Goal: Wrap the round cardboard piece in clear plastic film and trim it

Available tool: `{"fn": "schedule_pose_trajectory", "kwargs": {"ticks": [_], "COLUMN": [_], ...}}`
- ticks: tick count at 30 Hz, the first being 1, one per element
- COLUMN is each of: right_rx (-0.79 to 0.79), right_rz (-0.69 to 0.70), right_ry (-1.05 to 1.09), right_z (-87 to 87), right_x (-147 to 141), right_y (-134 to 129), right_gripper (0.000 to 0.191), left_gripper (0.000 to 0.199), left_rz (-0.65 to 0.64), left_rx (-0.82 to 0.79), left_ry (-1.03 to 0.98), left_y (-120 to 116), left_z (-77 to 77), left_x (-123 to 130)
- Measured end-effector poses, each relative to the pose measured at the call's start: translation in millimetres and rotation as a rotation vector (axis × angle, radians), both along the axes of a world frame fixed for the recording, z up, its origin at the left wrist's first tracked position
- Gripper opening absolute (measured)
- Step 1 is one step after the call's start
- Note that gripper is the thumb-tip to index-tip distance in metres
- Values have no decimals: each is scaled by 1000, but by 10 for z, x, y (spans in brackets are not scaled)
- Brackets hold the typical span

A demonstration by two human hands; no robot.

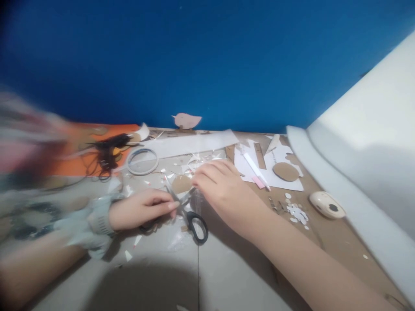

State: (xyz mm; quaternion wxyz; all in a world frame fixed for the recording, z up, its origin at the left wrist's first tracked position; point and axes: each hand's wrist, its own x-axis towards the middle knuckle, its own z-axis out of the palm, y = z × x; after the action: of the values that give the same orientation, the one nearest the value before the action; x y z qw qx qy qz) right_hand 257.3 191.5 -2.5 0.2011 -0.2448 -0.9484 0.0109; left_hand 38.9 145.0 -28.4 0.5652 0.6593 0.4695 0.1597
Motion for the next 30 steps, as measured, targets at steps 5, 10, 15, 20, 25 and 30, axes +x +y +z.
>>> {"fn": "schedule_pose_trajectory", "kwargs": {"ticks": [5, 10, 15, 20, 25, 30], "right_rx": [-257, -608, -696, -803, -912, -950], "right_rz": [-290, -656, -720, -670, -450, -459], "right_ry": [256, 568, 609, 649, 750, 693], "right_z": [-79, -238, -260, -250, -354, -294], "right_x": [42, 102, 86, 78, 92, 79], "right_y": [94, 226, 217, 176, 238, 220], "right_gripper": [12, 27, 32, 30, 21, 19], "left_gripper": [38, 40, 42, 41, 43, 43], "left_rz": [114, 190, 177, 172, 154, 152], "left_rx": [0, -65, -29, -24, -22, -55], "left_ry": [-4, -16, 31, 56, 89, 82], "left_y": [-31, -64, -61, -60, -56, -58], "left_z": [-12, -27, -43, -70, -44, -28], "left_x": [20, 42, 37, 26, 28, 29]}}
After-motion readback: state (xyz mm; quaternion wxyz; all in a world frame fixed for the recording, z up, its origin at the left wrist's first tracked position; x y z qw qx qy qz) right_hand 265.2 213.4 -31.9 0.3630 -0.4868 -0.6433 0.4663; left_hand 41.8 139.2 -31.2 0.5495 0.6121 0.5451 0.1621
